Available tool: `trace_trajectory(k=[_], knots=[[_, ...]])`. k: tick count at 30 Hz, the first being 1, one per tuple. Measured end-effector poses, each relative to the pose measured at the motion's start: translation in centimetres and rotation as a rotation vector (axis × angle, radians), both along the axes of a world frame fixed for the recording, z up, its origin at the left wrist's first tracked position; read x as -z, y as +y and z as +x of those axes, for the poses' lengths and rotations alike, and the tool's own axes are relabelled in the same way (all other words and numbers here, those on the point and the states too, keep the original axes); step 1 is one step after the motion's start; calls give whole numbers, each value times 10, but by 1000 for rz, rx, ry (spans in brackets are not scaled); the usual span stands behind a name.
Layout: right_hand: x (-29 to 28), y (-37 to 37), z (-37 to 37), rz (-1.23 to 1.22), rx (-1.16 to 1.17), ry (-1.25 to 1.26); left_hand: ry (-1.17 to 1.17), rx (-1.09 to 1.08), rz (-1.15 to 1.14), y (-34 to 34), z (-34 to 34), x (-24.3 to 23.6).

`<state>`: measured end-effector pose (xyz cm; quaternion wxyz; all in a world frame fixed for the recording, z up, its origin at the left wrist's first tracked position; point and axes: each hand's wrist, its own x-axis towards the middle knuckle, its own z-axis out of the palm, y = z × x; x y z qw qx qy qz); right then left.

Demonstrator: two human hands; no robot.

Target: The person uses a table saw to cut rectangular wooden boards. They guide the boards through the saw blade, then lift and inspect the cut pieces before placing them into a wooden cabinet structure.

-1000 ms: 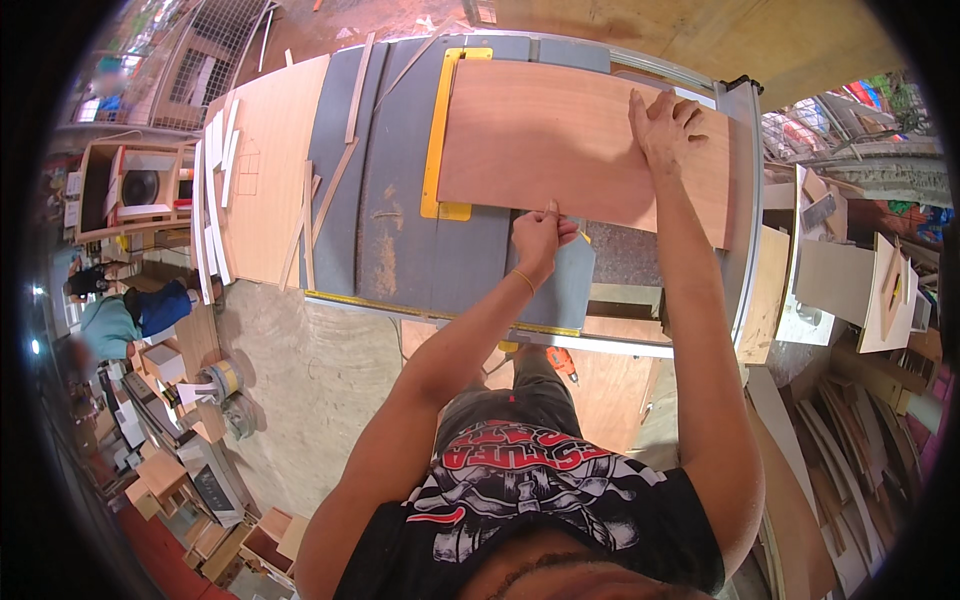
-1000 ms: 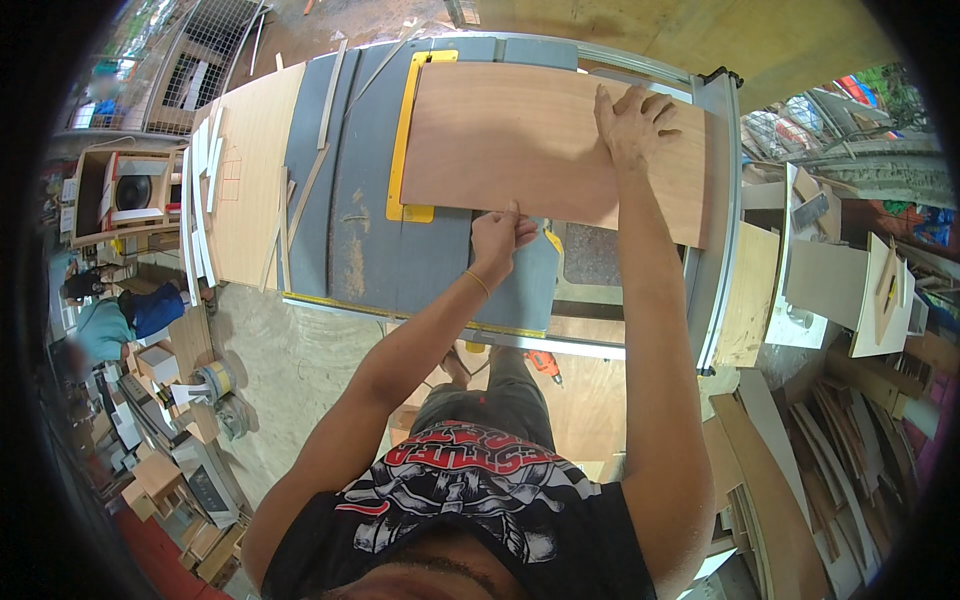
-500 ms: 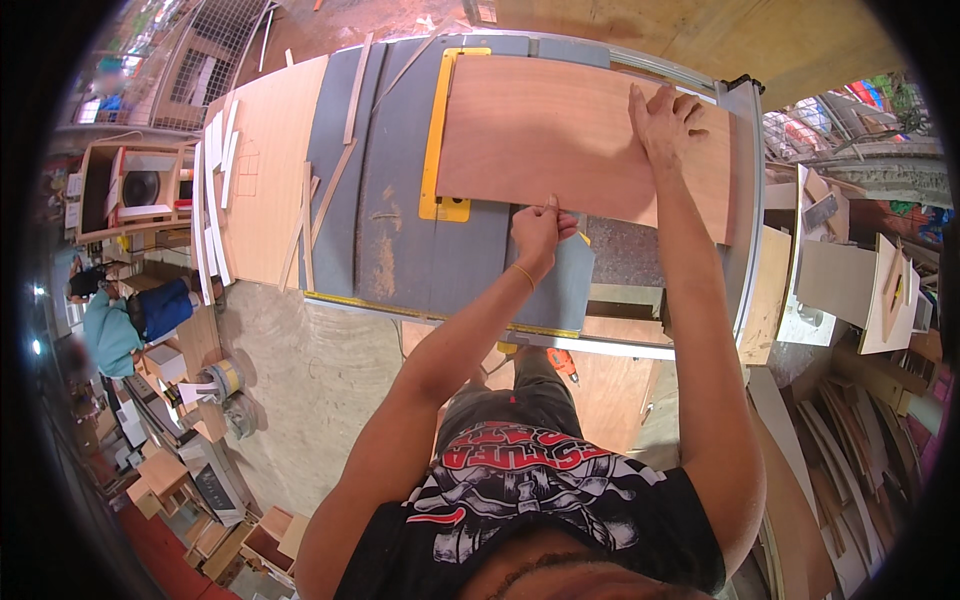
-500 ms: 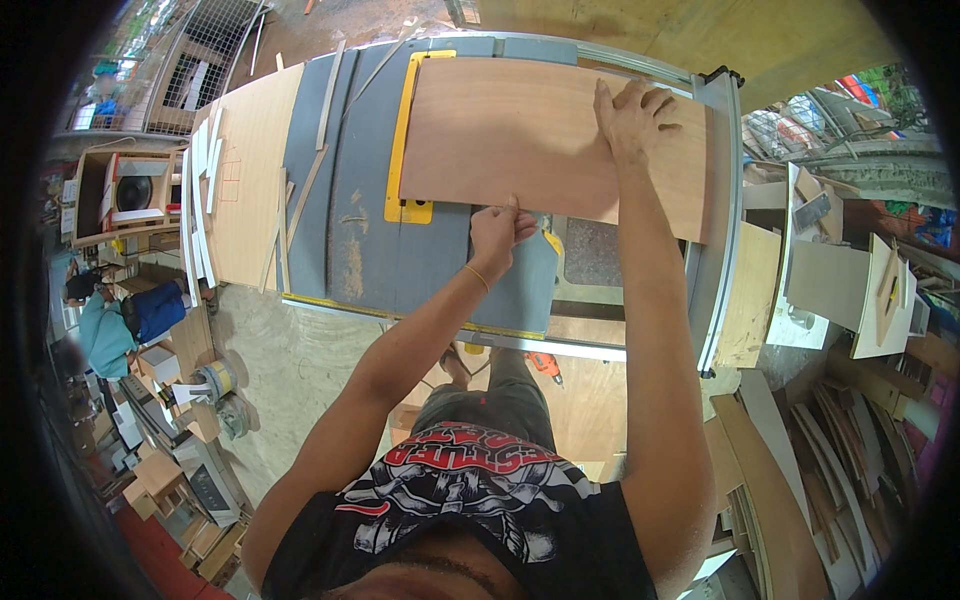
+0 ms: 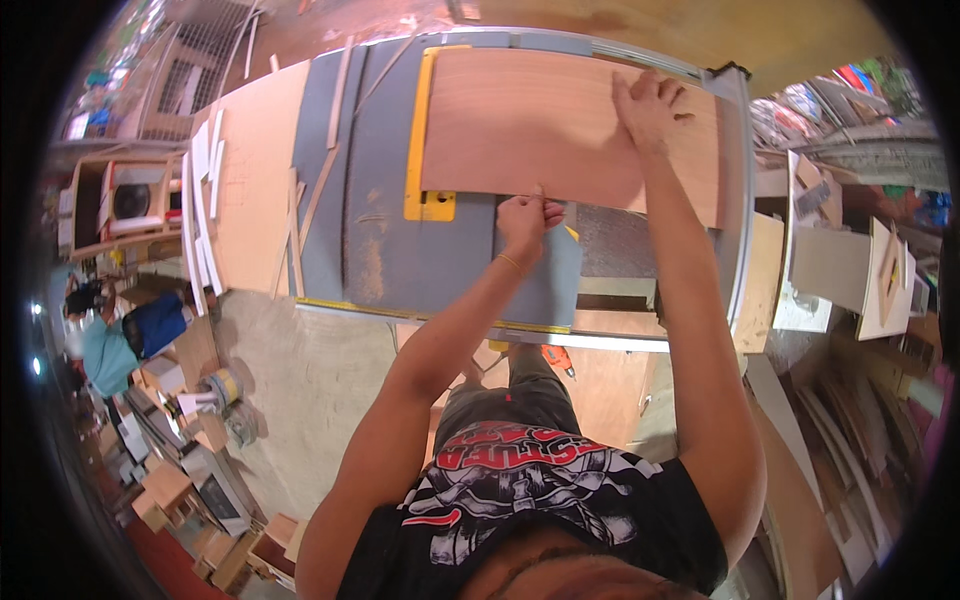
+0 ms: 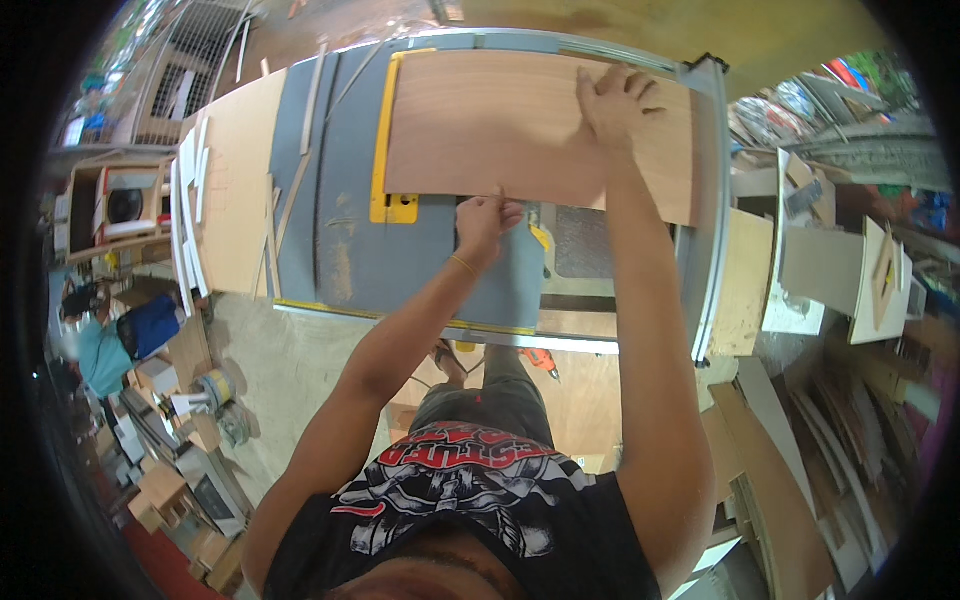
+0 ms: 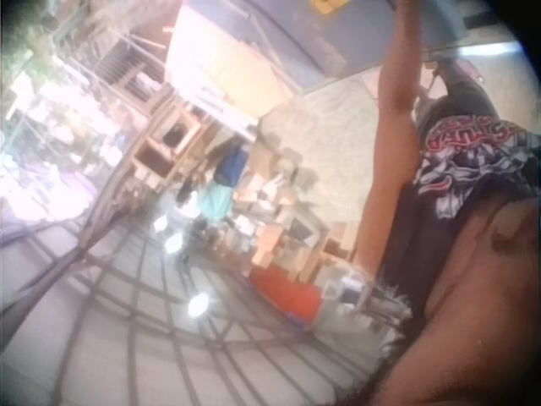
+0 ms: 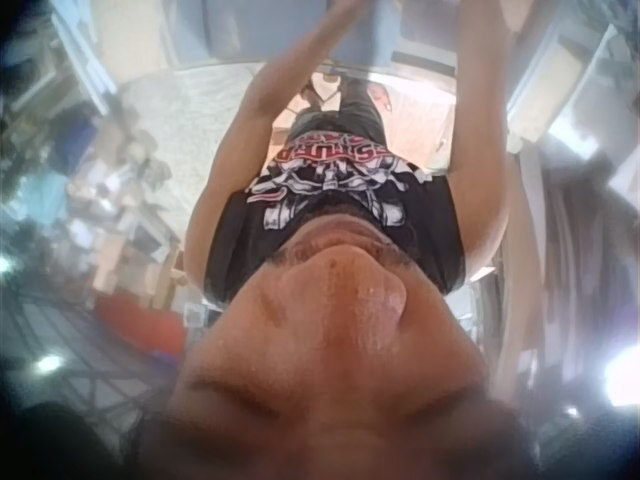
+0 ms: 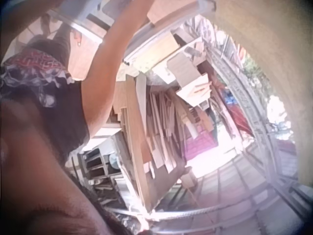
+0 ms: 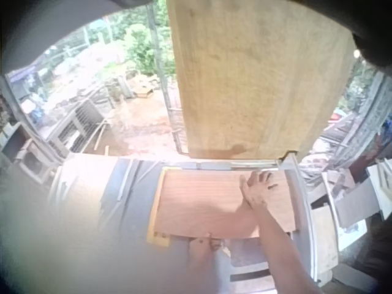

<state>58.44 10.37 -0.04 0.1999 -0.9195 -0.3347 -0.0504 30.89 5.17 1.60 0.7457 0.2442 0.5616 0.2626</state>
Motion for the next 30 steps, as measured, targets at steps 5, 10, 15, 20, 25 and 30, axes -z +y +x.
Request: trace_trajectory(k=[5, 10, 15, 20, 25, 30], knots=[[-44, -42, -46, 92, -158, 73, -50, -15, -7, 4, -6, 0], [-7, -131, -82, 173, -168, -70, -2, 4, -18, 7, -3, -5], [5, -139, -78, 227, -190, -194, -16, 36, -2, 8, -3, 4], [7, -132, -78, 253, -173, -206, 3, 16, 16, 11, -2, 9], [6, -129, -76, 209, -170, -220, -28, -10, -3, 14, 0, 4], [10, -127, -73, 236, -156, -229, 18, 3, -6, 14, 4, -7]])
